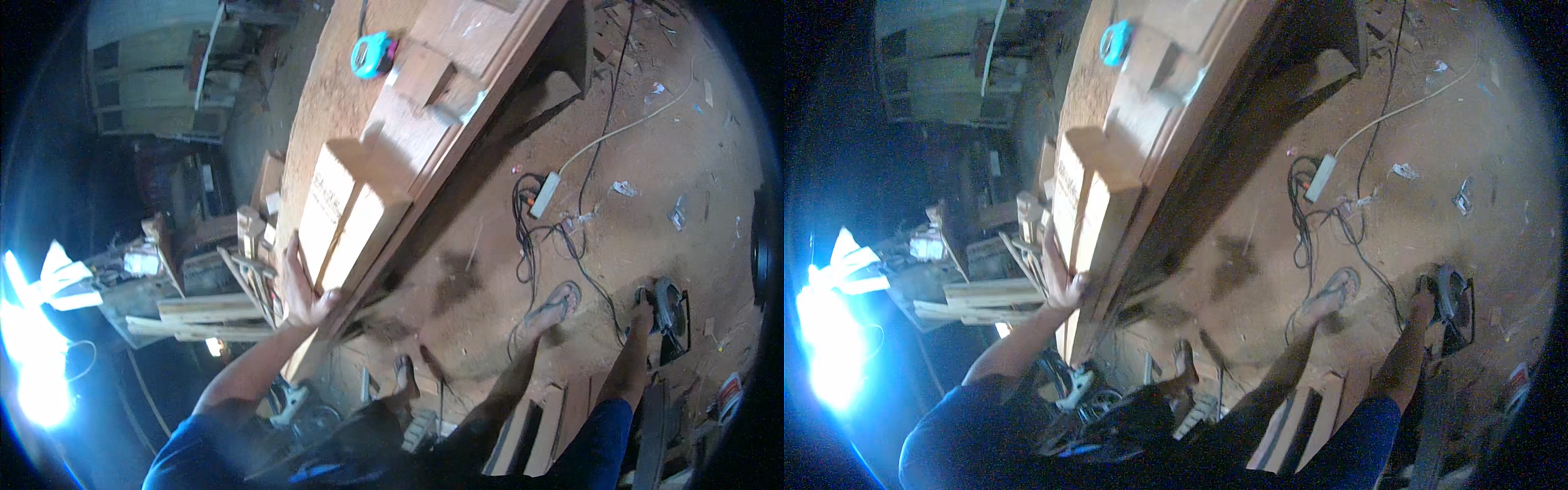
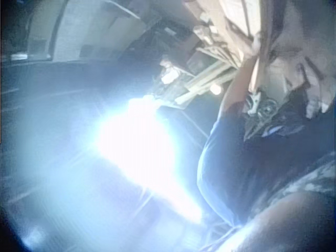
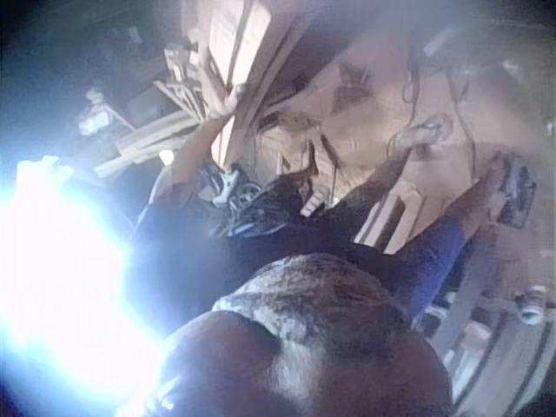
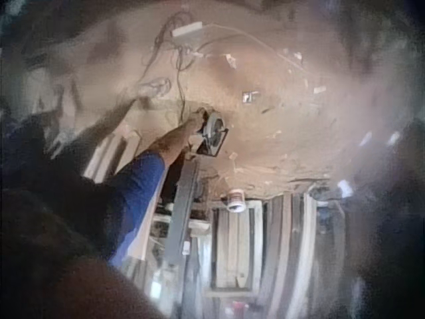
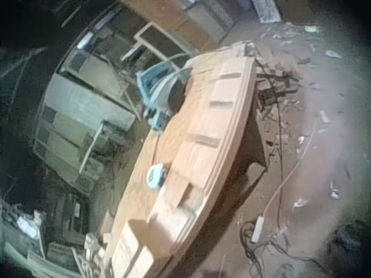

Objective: The person uses a handheld router to smooth the edges of a long wooden plank on a workbench. They then switch to a circular saw to cut the plank to a specific length. The person handles the wood and tools with both hands, adjusting the plank's position between operations.

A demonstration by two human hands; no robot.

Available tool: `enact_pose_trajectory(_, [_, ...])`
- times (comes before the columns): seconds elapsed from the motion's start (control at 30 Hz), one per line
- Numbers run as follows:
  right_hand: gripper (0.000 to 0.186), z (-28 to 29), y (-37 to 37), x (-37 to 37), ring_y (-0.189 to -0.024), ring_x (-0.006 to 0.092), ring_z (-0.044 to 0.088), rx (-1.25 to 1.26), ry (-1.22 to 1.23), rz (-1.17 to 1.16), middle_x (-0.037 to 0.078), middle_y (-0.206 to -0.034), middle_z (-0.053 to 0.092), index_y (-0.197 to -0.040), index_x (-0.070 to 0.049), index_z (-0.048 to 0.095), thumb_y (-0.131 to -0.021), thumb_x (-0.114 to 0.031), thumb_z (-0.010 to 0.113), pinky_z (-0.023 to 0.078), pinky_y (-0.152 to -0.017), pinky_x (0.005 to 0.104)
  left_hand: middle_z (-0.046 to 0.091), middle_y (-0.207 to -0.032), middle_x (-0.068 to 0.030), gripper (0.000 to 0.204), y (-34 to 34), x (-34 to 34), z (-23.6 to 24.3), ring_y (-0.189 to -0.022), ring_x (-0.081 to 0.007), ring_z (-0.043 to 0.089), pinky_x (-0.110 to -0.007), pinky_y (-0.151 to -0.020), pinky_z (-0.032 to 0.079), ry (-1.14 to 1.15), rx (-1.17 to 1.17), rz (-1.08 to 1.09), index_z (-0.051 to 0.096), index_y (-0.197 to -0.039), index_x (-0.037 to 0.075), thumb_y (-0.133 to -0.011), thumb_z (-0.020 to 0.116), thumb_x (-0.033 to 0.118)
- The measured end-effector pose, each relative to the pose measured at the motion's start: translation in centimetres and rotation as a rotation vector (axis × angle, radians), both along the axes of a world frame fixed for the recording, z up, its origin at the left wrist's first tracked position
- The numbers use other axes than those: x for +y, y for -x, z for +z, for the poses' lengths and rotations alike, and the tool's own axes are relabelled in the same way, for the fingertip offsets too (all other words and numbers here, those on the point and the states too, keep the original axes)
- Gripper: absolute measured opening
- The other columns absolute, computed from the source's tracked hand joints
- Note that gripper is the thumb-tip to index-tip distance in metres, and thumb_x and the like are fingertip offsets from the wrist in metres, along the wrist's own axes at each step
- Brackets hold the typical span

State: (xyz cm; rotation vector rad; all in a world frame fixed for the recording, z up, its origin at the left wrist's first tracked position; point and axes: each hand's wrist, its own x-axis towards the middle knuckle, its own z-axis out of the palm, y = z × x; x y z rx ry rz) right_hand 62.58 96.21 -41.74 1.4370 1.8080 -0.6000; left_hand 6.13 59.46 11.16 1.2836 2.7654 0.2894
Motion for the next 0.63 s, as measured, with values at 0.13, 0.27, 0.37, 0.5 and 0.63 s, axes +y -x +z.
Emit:
enact_pose_trajectory(0.13, [0.064, 2.9, 1.4, -4.0, -0.130, 0.0429, 0.061, 0.176, -0.078, -0.121, 0.026, -0.147, 0.059, -0.157, -0.005, 0.050, -0.103, -0.038, 0.058, 0.049, -0.113, 0.0495, 0.045, -0.149, -0.0352, 0.133, -0.4, 0.4, -0.4, -0.141, -0.0471, 0.047, -0.053, -0.119, 0.037, -0.078, -0.014, 0.022, 0.025, -0.159, -0.015, -0.084, 0.056, 0.091])
enact_pose_trajectory(0.27, [0.070, 14.4, 10.1, -7.9, -0.137, 0.0427, 0.055, 0.777, 0.055, -0.624, 0.027, -0.152, 0.053, -0.158, -0.004, 0.047, -0.103, -0.046, 0.057, 0.045, -0.117, 0.0507, 0.044, -0.151, -0.0362, 0.128, -0.2, -0.1, 0.0, -0.142, -0.0494, 0.046, -0.054, -0.120, 0.036, 0.050, 0.056, -0.014, 0.026, -0.161, -0.012, -0.087, 0.057, 0.087])
enact_pose_trajectory(0.37, [0.075, 28.5, 16.3, -9.4, -0.142, 0.0426, 0.051, 1.340, 0.637, -1.495, 0.029, -0.156, 0.048, -0.159, -0.003, 0.045, -0.104, -0.052, 0.056, 0.042, -0.120, 0.0516, 0.044, -0.150, -0.0375, 0.124, -0.6, 0.2, -1.2, -0.135, -0.0508, 0.049, -0.056, -0.115, 0.039, -0.098, 0.018, -0.090, 0.024, -0.162, -0.010, -0.087, 0.063, 0.081])
enact_pose_trajectory(0.5, [0.082, 48.3, 20.5, -8.4, -0.148, 0.0425, 0.045, 1.840, 1.381, -2.043, 0.030, -0.161, 0.042, -0.160, -0.001, 0.042, -0.104, -0.060, 0.055, 0.039, -0.124, 0.0528, 0.047, -0.145, -0.0354, 0.101, -3.3, -0.2, 0.4, -0.134, -0.0484, 0.048, -0.064, -0.113, 0.036, 0.213, 0.178, 0.064, 0.028, -0.164, 0.000, -0.094, 0.070, 0.059])
enact_pose_trajectory(0.63, [0.093, 65.2, 22.7, -5.7, -0.151, 0.0440, 0.041, 2.084, 1.443, -2.066, 0.030, -0.168, 0.030, -0.162, -0.001, 0.038, -0.100, -0.067, 0.059, 0.033, -0.129, 0.0537, 0.040, -0.163, -0.0226, 0.076, -6.1, -1.0, 1.9, -0.149, -0.0444, 0.037, -0.057, -0.125, 0.025, -0.291, -0.293, 0.050, 0.041, -0.158, 0.018, -0.093, 0.079, 0.029])
